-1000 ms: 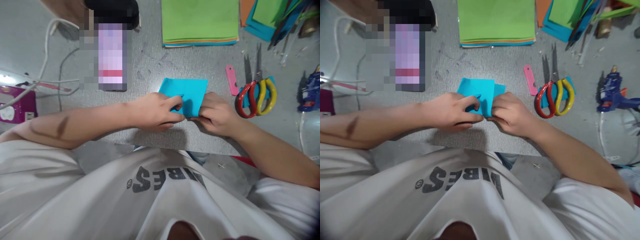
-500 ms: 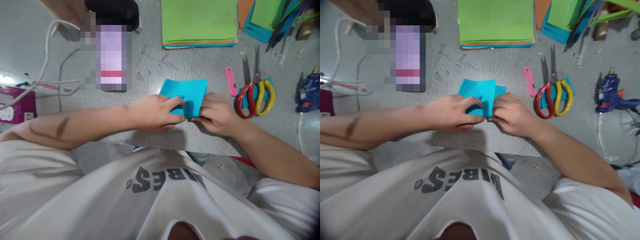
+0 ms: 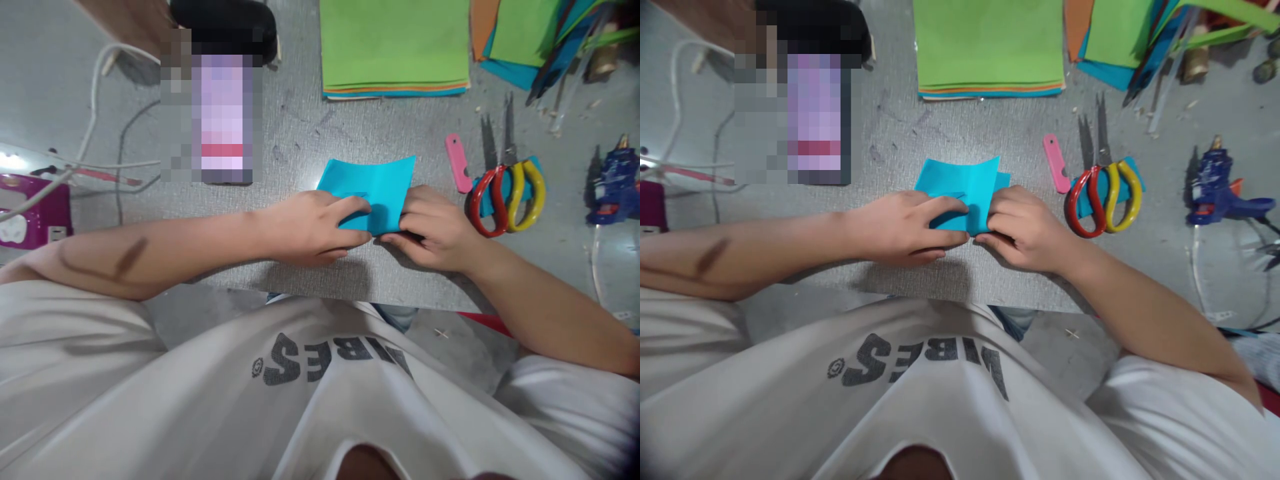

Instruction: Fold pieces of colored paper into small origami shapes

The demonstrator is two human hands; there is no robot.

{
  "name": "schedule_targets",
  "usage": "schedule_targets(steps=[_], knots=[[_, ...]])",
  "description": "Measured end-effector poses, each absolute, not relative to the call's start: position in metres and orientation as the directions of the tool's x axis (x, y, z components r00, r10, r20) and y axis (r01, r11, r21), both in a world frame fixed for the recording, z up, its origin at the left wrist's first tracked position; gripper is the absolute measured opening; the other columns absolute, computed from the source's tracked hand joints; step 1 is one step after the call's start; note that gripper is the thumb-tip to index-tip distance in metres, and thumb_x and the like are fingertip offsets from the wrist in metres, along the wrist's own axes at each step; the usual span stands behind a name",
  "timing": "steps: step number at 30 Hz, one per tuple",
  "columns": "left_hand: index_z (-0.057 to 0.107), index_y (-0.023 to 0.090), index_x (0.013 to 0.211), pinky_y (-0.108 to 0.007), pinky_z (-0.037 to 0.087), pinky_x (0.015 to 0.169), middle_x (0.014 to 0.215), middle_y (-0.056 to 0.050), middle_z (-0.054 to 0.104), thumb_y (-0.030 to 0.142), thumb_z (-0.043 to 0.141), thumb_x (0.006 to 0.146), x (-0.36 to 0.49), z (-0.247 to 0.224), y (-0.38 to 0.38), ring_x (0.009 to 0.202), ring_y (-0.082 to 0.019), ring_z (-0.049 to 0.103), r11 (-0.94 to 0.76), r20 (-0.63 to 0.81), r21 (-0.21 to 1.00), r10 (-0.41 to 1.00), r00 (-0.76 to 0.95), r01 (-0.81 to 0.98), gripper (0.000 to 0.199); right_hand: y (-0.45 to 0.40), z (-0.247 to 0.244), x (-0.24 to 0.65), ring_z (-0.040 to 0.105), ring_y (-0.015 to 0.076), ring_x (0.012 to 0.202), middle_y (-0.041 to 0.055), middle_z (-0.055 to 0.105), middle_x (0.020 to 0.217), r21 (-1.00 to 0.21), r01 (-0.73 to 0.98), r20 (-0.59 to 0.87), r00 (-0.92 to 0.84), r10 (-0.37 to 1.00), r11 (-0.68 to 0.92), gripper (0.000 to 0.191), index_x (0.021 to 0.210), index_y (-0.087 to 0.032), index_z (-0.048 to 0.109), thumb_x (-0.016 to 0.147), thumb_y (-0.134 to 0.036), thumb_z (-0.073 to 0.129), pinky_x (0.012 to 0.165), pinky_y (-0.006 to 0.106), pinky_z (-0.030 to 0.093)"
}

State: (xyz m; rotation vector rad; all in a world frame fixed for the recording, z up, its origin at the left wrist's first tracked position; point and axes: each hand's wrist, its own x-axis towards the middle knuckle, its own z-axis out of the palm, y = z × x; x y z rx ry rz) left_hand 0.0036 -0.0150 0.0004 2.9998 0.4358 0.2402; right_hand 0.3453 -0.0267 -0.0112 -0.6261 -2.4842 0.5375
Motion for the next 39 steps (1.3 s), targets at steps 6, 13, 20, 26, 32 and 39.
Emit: schedule_targets(steps=[6, 13, 20, 26, 32, 39], knots=[[0.081, 0.034, 0.161, -0.048, 0.071, 0.089, 0.172, -0.018, 0.074, 0.035, 0.074, 0.118, 0.003, -0.003, -0.015, 0.096, -0.025, 0.081, -0.949, 0.195, 0.181, 0.293, 0.936, 0.26, 0.043, -0.027, -0.01, 0.343, 0.085, 0.0306, 0.107, 0.0055, 0.089, 0.113, -0.528, 0.294, 0.398, -0.744, 0.538, 0.797, 0.014, 0.11, -0.031, 0.076, 0.12, -0.035, 0.084, 0.097, 0.053, 0.063], [0.084, 0.032, 0.159, -0.046, 0.069, 0.087, 0.144, -0.016, 0.082, 0.036, 0.069, 0.122, 0.005, 0.0, -0.014, 0.091, -0.026, 0.079, -0.946, 0.191, 0.201, 0.291, 0.937, 0.253, 0.04, -0.029, -0.008, 0.337, 0.088, 0.035, 0.117, 0.0088, 0.094, 0.128, -0.58, 0.376, 0.322, -0.709, 0.628, 0.722, 0.01, 0.113, -0.033, 0.083, 0.12, -0.04, 0.079, 0.101, 0.06, 0.068], [0.083, 0.028, 0.155, -0.044, 0.067, 0.096, 0.131, -0.014, 0.081, 0.032, 0.065, 0.124, 0.005, -0.006, -0.016, 0.106, -0.029, 0.08, -0.95, 0.196, 0.184, 0.288, 0.937, 0.253, 0.036, -0.027, -0.01, 0.334, 0.088, 0.0366, 0.128, 0.0096, 0.093, 0.149, -0.597, 0.307, 0.382, -0.704, 0.599, 0.741, 0.01, 0.125, -0.033, 0.087, 0.115, -0.032, 0.085, 0.112, 0.062, 0.069], [0.089, 0.022, 0.122, -0.043, 0.064, 0.089, 0.112, -0.012, 0.083, 0.024, 0.062, 0.124, 0.007, -0.012, -0.016, 0.097, -0.027, 0.077, -0.952, 0.326, 0.223, 0.274, 0.905, 0.209, 0.027, -0.025, -0.013, 0.336, 0.087, 0.0364, 0.132, 0.0067, 0.093, 0.155, -0.609, 0.349, 0.313, -0.719, 0.62, 0.712, 0.014, 0.13, -0.035, 0.088, 0.117, -0.038, 0.086, 0.119, 0.065, 0.068], [0.083, 0.022, 0.114, -0.042, 0.065, 0.085, 0.107, -0.01, 0.084, 0.022, 0.061, 0.118, 0.006, -0.006, -0.013, 0.096, -0.026, 0.079, -0.725, 0.362, 0.532, 0.662, 0.657, 0.437, 0.023, -0.025, -0.008, 0.331, 0.085, 0.0369, 0.136, 0.0052, 0.095, 0.15, -0.662, 0.344, 0.293, -0.699, 0.652, 0.666, 0.015, 0.132, -0.035, 0.09, 0.119, -0.039, 0.084, 0.123, 0.066, 0.067], [0.076, 0.027, 0.151, -0.056, 0.068, 0.103, 0.142, -0.015, 0.081, 0.025, 0.068, 0.111, 0.003, -0.005, -0.009, 0.124, -0.034, 0.079, -0.618, 0.285, 0.481, 0.781, 0.555, 0.622, 0.041, -0.022, -0.005, 0.33, 0.082, 0.0389, 0.134, 0.0027, 0.096, 0.146, -0.682, 0.387, 0.218, -0.702, 0.677, 0.621, 0.014, 0.122, -0.036, 0.093, 0.117, -0.032, 0.08, 0.12, 0.068, 0.068]])
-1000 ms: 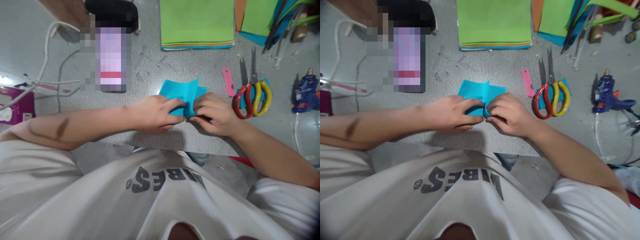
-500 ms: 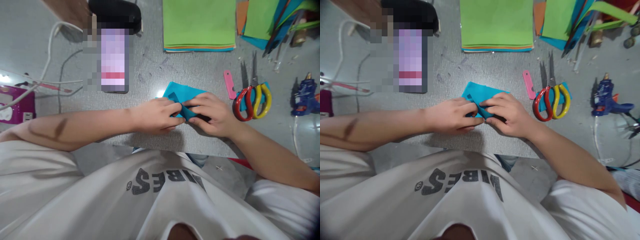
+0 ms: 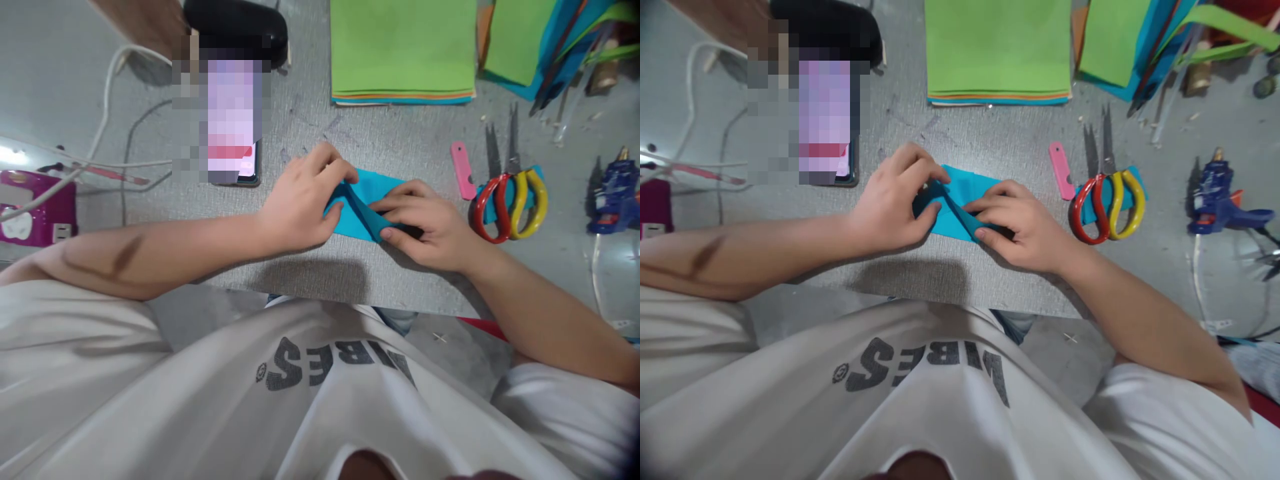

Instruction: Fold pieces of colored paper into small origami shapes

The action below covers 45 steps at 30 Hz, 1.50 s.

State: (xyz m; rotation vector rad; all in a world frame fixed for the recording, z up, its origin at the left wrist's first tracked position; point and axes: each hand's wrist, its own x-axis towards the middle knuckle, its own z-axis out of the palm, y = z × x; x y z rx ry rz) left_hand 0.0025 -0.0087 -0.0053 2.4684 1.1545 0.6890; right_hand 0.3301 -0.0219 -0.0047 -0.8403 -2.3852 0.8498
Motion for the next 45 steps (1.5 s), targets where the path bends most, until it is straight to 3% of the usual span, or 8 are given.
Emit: schedule_targets(steps=[6, 11, 18, 27, 30, 32, 36, 45], knots=[[0.084, 0.028, 0.133, -0.071, 0.06, 0.111, 0.142, -0.017, 0.082, 0.029, 0.066, 0.117, 0.001, -0.001, -0.009, 0.138, -0.045, 0.073, -0.637, 0.236, 0.382, 0.768, 0.595, 0.67, 0.024, -0.023, -0.002, 0.325, 0.082, 0.0374, 0.133, 0.0031, 0.096, 0.144, -0.691, 0.402, 0.21, -0.683, 0.699, 0.6, 0.017, 0.119, -0.034, 0.091, 0.122, -0.033, 0.074, 0.12, 0.067, 0.067], [0.084, 0.027, 0.133, -0.072, 0.059, 0.109, 0.137, -0.017, 0.084, 0.036, 0.068, 0.118, 0.003, -0.006, -0.005, 0.135, -0.046, 0.072, -0.64, 0.242, 0.398, 0.764, 0.598, 0.657, 0.024, -0.025, -0.002, 0.322, 0.084, 0.0384, 0.132, 0.009, 0.093, 0.146, -0.666, 0.435, 0.247, -0.638, 0.729, 0.606, 0.02, 0.103, -0.029, 0.083, 0.12, -0.035, 0.076, 0.12, 0.069, 0.064], [0.076, 0.023, 0.115, -0.068, 0.06, 0.107, 0.136, -0.015, 0.087, 0.037, 0.078, 0.11, 0.003, -0.007, -0.002, 0.129, -0.043, 0.076, -0.642, 0.24, 0.377, 0.764, 0.599, 0.668, 0.015, -0.027, -0.009, 0.327, 0.08, 0.0375, 0.121, 0.0098, 0.088, 0.129, -0.599, 0.532, 0.278, -0.563, 0.778, 0.599, 0.03, 0.095, -0.029, 0.075, 0.119, -0.047, 0.082, 0.112, 0.068, 0.063], [0.077, 0.026, 0.13, -0.07, 0.059, 0.111, 0.144, -0.016, 0.082, 0.045, 0.074, 0.117, 0.001, -0.005, -0.004, 0.135, -0.042, 0.069, -0.624, 0.191, 0.387, 0.775, 0.603, 0.679, 0.023, -0.034, -0.013, 0.328, 0.076, 0.0384, 0.109, 0.01, 0.081, 0.11, -0.551, 0.616, 0.286, -0.495, 0.82, 0.564, 0.039, 0.094, -0.031, 0.069, 0.12, -0.056, 0.081, 0.103, 0.068, 0.059], [0.078, 0.026, 0.137, -0.071, 0.059, 0.112, 0.147, -0.017, 0.081, 0.047, 0.072, 0.119, 0.0, -0.004, -0.004, 0.138, -0.042, 0.067, -0.618, 0.167, 0.391, 0.777, 0.607, 0.682, 0.028, -0.034, -0.014, 0.328, 0.075, 0.0367, 0.104, 0.0086, 0.081, 0.107, -0.565, 0.616, 0.269, -0.493, 0.828, 0.55, 0.031, 0.103, -0.031, 0.074, 0.118, -0.057, 0.083, 0.098, 0.061, 0.055], [0.077, 0.024, 0.142, -0.07, 0.059, 0.114, 0.149, -0.017, 0.081, 0.049, 0.071, 0.121, -0.001, -0.004, -0.003, 0.139, -0.041, 0.066, -0.629, 0.171, 0.395, 0.767, 0.619, 0.67, 0.033, -0.034, -0.012, 0.328, 0.075, 0.0355, 0.104, 0.0077, 0.083, 0.108, -0.571, 0.613, 0.252, -0.502, 0.827, 0.546, 0.027, 0.12, -0.031, 0.081, 0.119, -0.058, 0.081, 0.096, 0.057, 0.052], [0.077, 0.025, 0.145, -0.069, 0.06, 0.114, 0.15, -0.016, 0.082, 0.049, 0.071, 0.122, -0.002, -0.006, -0.003, 0.138, -0.04, 0.068, -0.647, 0.216, 0.418, 0.753, 0.622, 0.638, 0.034, -0.034, -0.006, 0.324, 0.078, 0.0347, 0.109, 0.0087, 0.086, 0.116, -0.513, 0.63, 0.21, -0.566, 0.797, 0.583, 0.047, 0.157, -0.031, 0.083, 0.126, -0.063, 0.067, 0.098, 0.054, 0.048], [0.083, 0.027, 0.145, -0.072, 0.055, 0.12, 0.158, -0.018, 0.08, 0.045, 0.077, 0.114, 0.003, -0.007, -0.008, 0.148, -0.05, 0.071, -0.597, 0.151, 0.431, 0.787, 0.598, 0.677, 0.036, -0.029, 0.005, 0.315, 0.076, 0.0423, 0.118, 0.0189, 0.085, 0.129, -0.318, 0.76, 0.01, -0.595, 0.804, 0.566, 0.087, 0.18, -0.022, 0.074, 0.129, -0.081, 0.037, 0.099, 0.054, 0.046]])
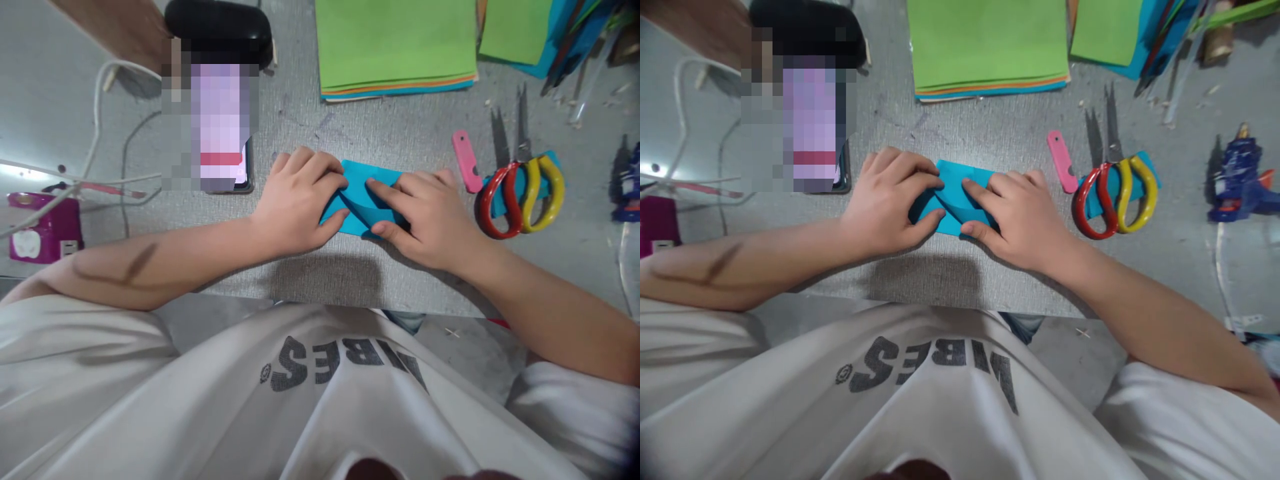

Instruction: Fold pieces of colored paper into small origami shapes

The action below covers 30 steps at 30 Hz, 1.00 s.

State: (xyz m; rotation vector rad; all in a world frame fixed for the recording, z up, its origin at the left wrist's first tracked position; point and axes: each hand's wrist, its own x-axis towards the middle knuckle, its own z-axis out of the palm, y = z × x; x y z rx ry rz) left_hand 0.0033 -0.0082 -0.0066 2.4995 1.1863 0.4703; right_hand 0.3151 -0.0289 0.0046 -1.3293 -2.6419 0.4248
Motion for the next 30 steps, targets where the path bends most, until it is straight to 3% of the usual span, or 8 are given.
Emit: schedule_targets(steps=[5, 9, 14, 19, 24, 30], knots=[[0.085, 0.026, 0.146, -0.074, 0.054, 0.122, 0.156, -0.017, 0.08, 0.045, 0.075, 0.114, 0.003, -0.009, -0.007, 0.146, -0.049, 0.071, -0.619, 0.173, 0.441, 0.769, 0.615, 0.65, 0.039, -0.027, 0.008, 0.311, 0.078, 0.0455, 0.118, 0.0214, 0.086, 0.128, -0.326, 0.8, -0.024, -0.54, 0.841, 0.504, 0.095, 0.183, -0.016, 0.069, 0.126, -0.086, 0.039, 0.098, 0.055, 0.047], [0.086, 0.027, 0.142, -0.072, 0.055, 0.123, 0.152, -0.015, 0.081, 0.042, 0.078, 0.111, 0.004, -0.008, -0.002, 0.143, -0.045, 0.071, -0.588, 0.165, 0.486, 0.788, 0.593, 0.647, 0.035, -0.027, 0.009, 0.307, 0.081, 0.0474, 0.118, 0.0213, 0.088, 0.125, -0.359, 0.816, -0.017, -0.491, 0.871, 0.453, 0.087, 0.179, -0.018, 0.073, 0.125, -0.081, 0.048, 0.099, 0.058, 0.049], [0.086, 0.028, 0.135, -0.068, 0.058, 0.123, 0.149, -0.013, 0.082, 0.034, 0.079, 0.109, 0.005, -0.006, 0.004, 0.141, -0.041, 0.072, -0.529, 0.141, 0.55, 0.822, 0.553, 0.646, 0.027, -0.029, 0.01, 0.303, 0.083, 0.0441, 0.109, 0.014, 0.09, 0.111, -0.475, 0.799, 0.021, -0.409, 0.912, 0.369, 0.054, 0.144, -0.029, 0.089, 0.119, -0.073, 0.069, 0.101, 0.061, 0.051], [0.087, 0.027, 0.123, -0.068, 0.059, 0.119, 0.142, -0.013, 0.084, 0.038, 0.079, 0.113, 0.008, -0.006, 0.009, 0.136, -0.04, 0.074, -0.493, 0.147, 0.586, 0.845, 0.513, 0.644, 0.017, -0.033, 0.012, 0.301, 0.079, 0.0384, 0.094, 0.008, 0.087, 0.096, -0.573, 0.772, 0.024, -0.318, 0.948, 0.274, 0.024, 0.102, -0.032, 0.082, 0.108, -0.055, 0.087, 0.103, 0.063, 0.053], [0.085, 0.027, 0.112, -0.069, 0.061, 0.115, 0.131, -0.013, 0.084, 0.044, 0.08, 0.117, 0.014, -0.01, 0.019, 0.13, -0.041, 0.074, -0.483, 0.164, 0.572, 0.859, 0.484, 0.663, 0.018, -0.034, 0.01, 0.301, 0.077, 0.0366, 0.09, 0.0061, 0.086, 0.092, -0.607, 0.755, 0.032, -0.291, 0.956, 0.249, 0.02, 0.092, -0.032, 0.075, 0.101, -0.042, 0.091, 0.103, 0.064, 0.052], [0.083, 0.028, 0.112, -0.069, 0.058, 0.119, 0.137, -0.014, 0.079, 0.036, 0.08, 0.116, 0.016, -0.011, 0.021, 0.138, -0.042, 0.071, -0.431, 0.102, 0.556, 0.884, 0.455, 0.711, 0.01, -0.036, 0.01, 0.305, 0.078, 0.0372, 0.093, 0.0062, 0.085, 0.093, -0.609, 0.75, 0.035, -0.298, 0.954, 0.256, 0.017, 0.093, -0.033, 0.076, 0.105, -0.038, 0.087, 0.104, 0.063, 0.051]])
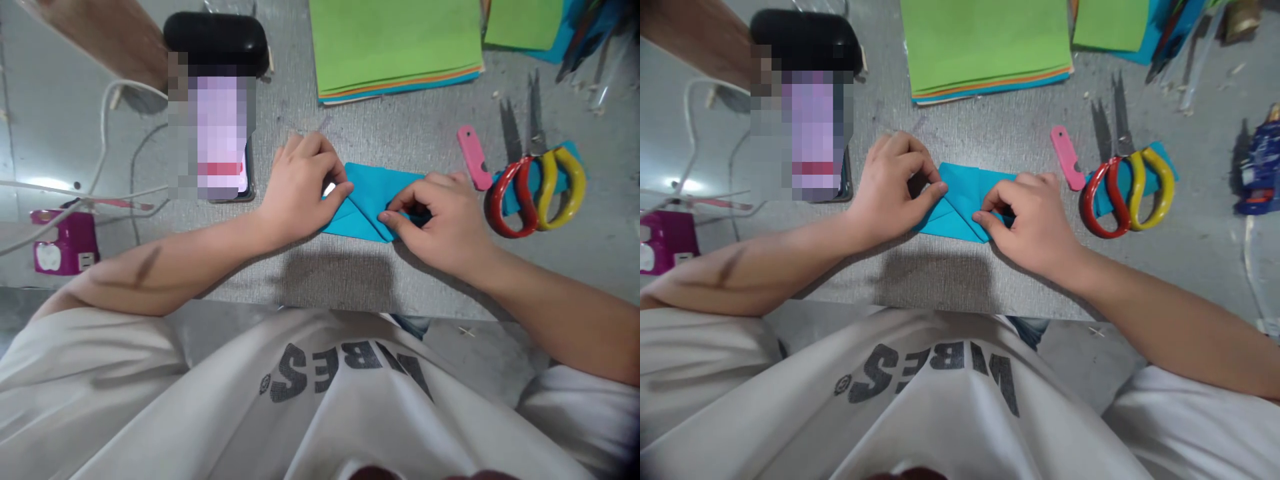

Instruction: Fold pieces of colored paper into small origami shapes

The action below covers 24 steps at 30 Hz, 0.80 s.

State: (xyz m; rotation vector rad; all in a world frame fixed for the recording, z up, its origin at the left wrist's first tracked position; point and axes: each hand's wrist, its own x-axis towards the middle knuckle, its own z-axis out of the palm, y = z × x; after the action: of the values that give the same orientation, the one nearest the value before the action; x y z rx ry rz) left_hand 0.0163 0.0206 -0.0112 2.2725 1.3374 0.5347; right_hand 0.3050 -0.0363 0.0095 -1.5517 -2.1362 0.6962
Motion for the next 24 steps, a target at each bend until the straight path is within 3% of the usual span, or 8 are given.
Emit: schedule_targets(steps=[11, 17, 24], knots=[[0.077, 0.03, 0.113, -0.069, 0.059, 0.119, 0.138, -0.012, 0.078, 0.044, 0.075, 0.122, 0.015, -0.013, 0.021, 0.135, -0.039, 0.069, -0.44, 0.124, 0.545, 0.884, 0.45, 0.714, 0.017, -0.042, 0.018, 0.301, 0.081, 0.045, 0.113, 0.0104, 0.088, 0.104, -0.59, 0.768, -0.02, -0.323, 0.946, 0.25, 0.016, 0.112, -0.031, 0.079, 0.104, -0.04, 0.089, 0.115, 0.071, 0.049], [0.078, 0.031, 0.124, -0.074, 0.059, 0.118, 0.142, -0.013, 0.076, 0.048, 0.068, 0.126, 0.009, -0.016, 0.021, 0.134, -0.039, 0.066, -0.493, 0.139, 0.524, 0.854, 0.502, 0.694, 0.02, -0.041, 0.022, 0.306, 0.079, 0.0436, 0.109, 0.0092, 0.087, 0.106, -0.618, 0.751, -0.054, -0.337, 0.94, 0.234, 0.03, 0.115, -0.031, 0.079, 0.094, -0.045, 0.096, 0.114, 0.071, 0.053], [0.073, 0.031, 0.134, -0.07, 0.054, 0.118, 0.138, -0.011, 0.075, 0.048, 0.057, 0.13, 0.011, -0.024, 0.023, 0.133, -0.036, 0.06, -0.492, 0.197, 0.503, 0.866, 0.461, 0.71, 0.023, -0.037, 0.018, 0.311, 0.08, 0.0422, 0.106, 0.0064, 0.086, 0.105, -0.602, 0.765, -0.086, -0.347, 0.934, 0.229, 0.028, 0.122, -0.036, 0.082, 0.099, -0.046, 0.095, 0.113, 0.069, 0.052]])
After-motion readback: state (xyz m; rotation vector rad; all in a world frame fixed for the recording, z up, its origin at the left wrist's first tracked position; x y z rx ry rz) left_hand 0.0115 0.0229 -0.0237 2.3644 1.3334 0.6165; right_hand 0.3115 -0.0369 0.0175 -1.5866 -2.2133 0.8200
